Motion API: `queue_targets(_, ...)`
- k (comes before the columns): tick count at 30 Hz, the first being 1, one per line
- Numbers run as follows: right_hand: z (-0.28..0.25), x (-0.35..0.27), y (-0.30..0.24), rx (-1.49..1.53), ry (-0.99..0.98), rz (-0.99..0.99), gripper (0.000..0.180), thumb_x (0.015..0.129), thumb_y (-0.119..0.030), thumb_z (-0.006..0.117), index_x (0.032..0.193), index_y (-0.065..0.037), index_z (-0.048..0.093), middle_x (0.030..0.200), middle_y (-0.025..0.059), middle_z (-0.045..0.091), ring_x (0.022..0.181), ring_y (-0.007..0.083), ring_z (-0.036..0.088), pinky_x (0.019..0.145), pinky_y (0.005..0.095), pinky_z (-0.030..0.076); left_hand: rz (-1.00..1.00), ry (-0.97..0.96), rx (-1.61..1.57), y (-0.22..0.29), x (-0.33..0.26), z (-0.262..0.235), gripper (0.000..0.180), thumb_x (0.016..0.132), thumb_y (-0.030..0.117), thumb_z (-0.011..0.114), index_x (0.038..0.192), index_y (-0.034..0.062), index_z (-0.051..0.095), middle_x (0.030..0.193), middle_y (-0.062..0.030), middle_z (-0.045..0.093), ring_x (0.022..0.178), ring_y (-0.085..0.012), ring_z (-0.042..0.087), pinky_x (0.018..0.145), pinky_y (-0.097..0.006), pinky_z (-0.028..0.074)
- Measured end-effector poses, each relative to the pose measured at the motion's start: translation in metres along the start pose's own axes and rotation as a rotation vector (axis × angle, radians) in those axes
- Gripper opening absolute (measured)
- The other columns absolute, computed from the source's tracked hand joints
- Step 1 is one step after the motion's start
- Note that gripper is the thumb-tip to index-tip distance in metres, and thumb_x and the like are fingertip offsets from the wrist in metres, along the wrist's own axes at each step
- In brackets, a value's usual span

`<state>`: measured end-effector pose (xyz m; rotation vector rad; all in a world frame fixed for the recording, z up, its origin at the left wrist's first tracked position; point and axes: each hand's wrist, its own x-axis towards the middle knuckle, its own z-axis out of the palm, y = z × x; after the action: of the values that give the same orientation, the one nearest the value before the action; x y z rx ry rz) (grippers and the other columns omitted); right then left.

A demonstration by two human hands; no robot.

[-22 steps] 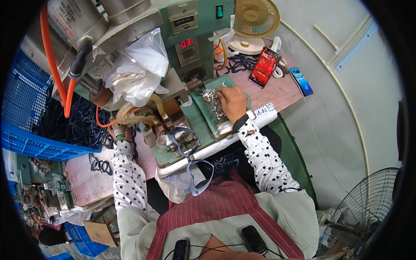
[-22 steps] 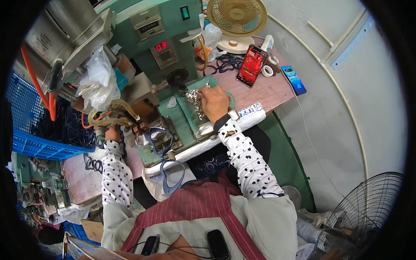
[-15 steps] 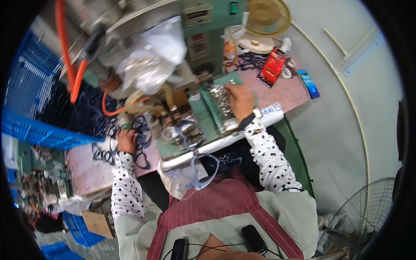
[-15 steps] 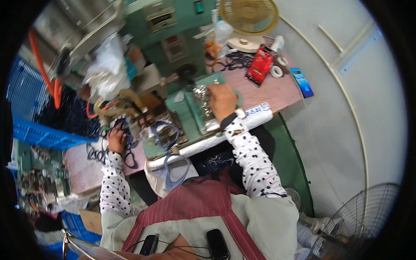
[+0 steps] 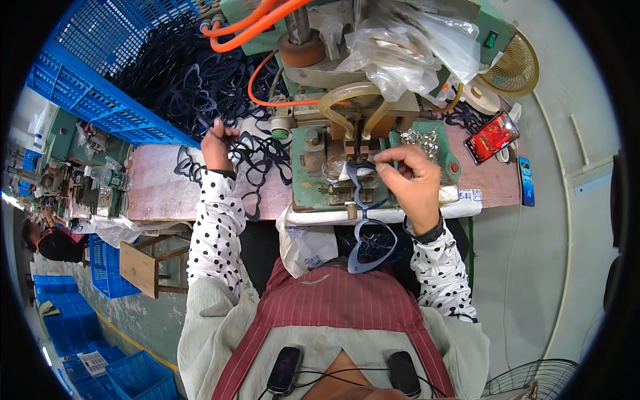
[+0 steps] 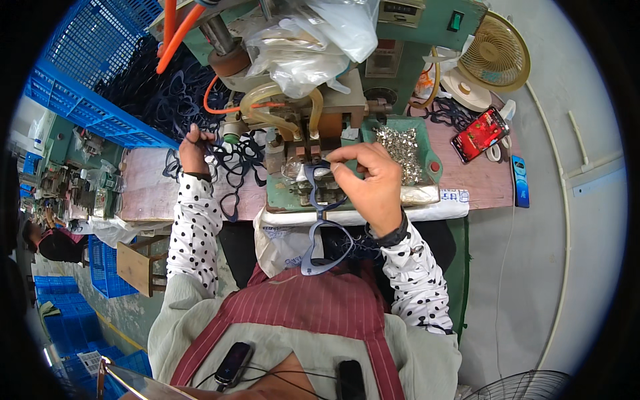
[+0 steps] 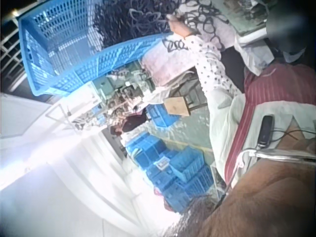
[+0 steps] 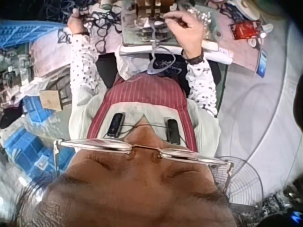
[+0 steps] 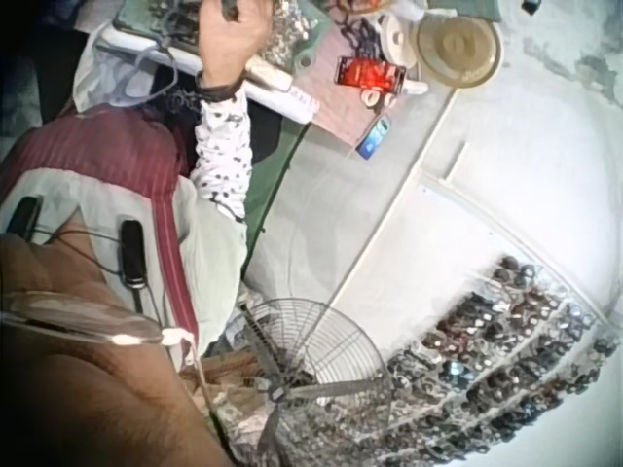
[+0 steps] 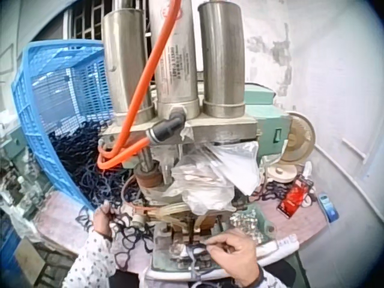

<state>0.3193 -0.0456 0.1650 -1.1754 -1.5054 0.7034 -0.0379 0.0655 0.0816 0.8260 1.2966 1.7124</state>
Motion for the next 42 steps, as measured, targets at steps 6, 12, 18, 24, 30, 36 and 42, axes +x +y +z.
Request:
queue_targets(6, 0.009, -0.002, -0.001, 0.010, -0.053, 0.124, 0.037, 0.074, -0.003, 0.073, 0.107, -0.002, 0.058, 0.081, -0.0017, 0.064, 0.063, 0.0016, 0.040, 0.055, 0.0186, 0.032, 0.410, 0.054, 0.576, 0.029, 0.003, 0.005, 0.028, 0.097, 0.028, 0.056, 0.084, 0.0028, 0.059, 0.069, -0.0080, 0.060, 0.057, -0.0129, 0.055, 0.049, -0.031, 0.040)
queue_targets(12, 0.019, 0.011, -0.011, 0.046, -0.004, 0.206, 0.040, 0.072, -0.006, 0.075, 0.106, -0.001, 0.055, 0.080, 0.0041, 0.070, 0.054, 0.0040, 0.043, 0.052, 0.0209, 0.037, 0.700, -0.001, 0.535, 0.055, -0.084, 0.041, 0.014, 0.095, 0.012, 0.055, 0.098, 0.0014, 0.065, 0.093, -0.0089, 0.068, 0.079, -0.0166, 0.064, 0.070, -0.026, 0.050)
queue_targets(18, 0.029, 0.006, 0.001, 0.232, 0.070, 0.165, 0.046, 0.073, -0.002, 0.076, 0.111, 0.000, 0.050, 0.084, 0.0062, 0.070, 0.063, 0.0039, 0.050, 0.056, 0.0189, 0.040, 1.379, -0.722, 0.619, 0.056, -0.162, 0.075, 0.027, 0.080, 0.008, 0.065, 0.106, 0.0004, 0.065, 0.105, -0.0151, 0.068, 0.097, -0.0268, 0.066, 0.090, -0.043, 0.051)
queue_targets(24, -0.010, 0.014, 0.055, -0.168, 0.265, 0.012, 0.043, 0.077, -0.010, 0.074, 0.115, -0.002, 0.055, 0.101, 0.0101, 0.069, 0.090, 0.0198, 0.062, 0.080, 0.0335, 0.048, 1.372, -1.011, 0.525, 0.041, -0.185, 0.110, 0.033, 0.083, 0.014, 0.068, 0.112, -0.0002, 0.064, 0.116, -0.0168, 0.065, 0.105, -0.0287, 0.065, 0.095, -0.044, 0.050)
queue_targets(30, -0.069, -0.010, 0.147, -0.382, 0.315, 0.224, 0.024, 0.082, -0.007, 0.067, 0.106, -0.004, 0.064, 0.088, 0.0104, 0.070, 0.080, 0.0232, 0.067, 0.072, 0.0332, 0.051, 1.287, -1.001, 0.363, 0.028, -0.181, 0.114, 0.033, 0.082, 0.017, 0.069, 0.111, 0.0001, 0.065, 0.113, -0.0166, 0.066, 0.103, -0.0287, 0.066, 0.094, -0.045, 0.052)
queue_targets(36, -0.046, -0.020, 0.129, -0.967, 0.179, -0.087, 0.023, 0.084, -0.015, 0.069, 0.104, -0.004, 0.065, 0.086, 0.0127, 0.062, 0.084, 0.0315, 0.061, 0.074, 0.0390, 0.048, 1.312, -1.004, 0.385, 0.024, -0.180, 0.111, 0.040, 0.079, 0.012, 0.071, 0.115, -0.0014, 0.062, 0.117, -0.0167, 0.064, 0.102, -0.0276, 0.065, 0.096, -0.045, 0.051)
queue_targets(42, -0.057, -0.008, 0.154, -0.627, 0.265, -0.082, 0.010, 0.083, -0.014, 0.070, 0.087, -0.005, 0.069, 0.086, 0.0106, 0.064, 0.083, 0.0283, 0.060, 0.075, 0.0363, 0.047, 1.307, -0.922, 0.461, 0.023, -0.189, 0.109, 0.034, 0.084, 0.019, 0.069, 0.113, 0.0029, 0.065, 0.116, -0.0161, 0.065, 0.106, -0.0283, 0.065, 0.098, -0.047, 0.048)
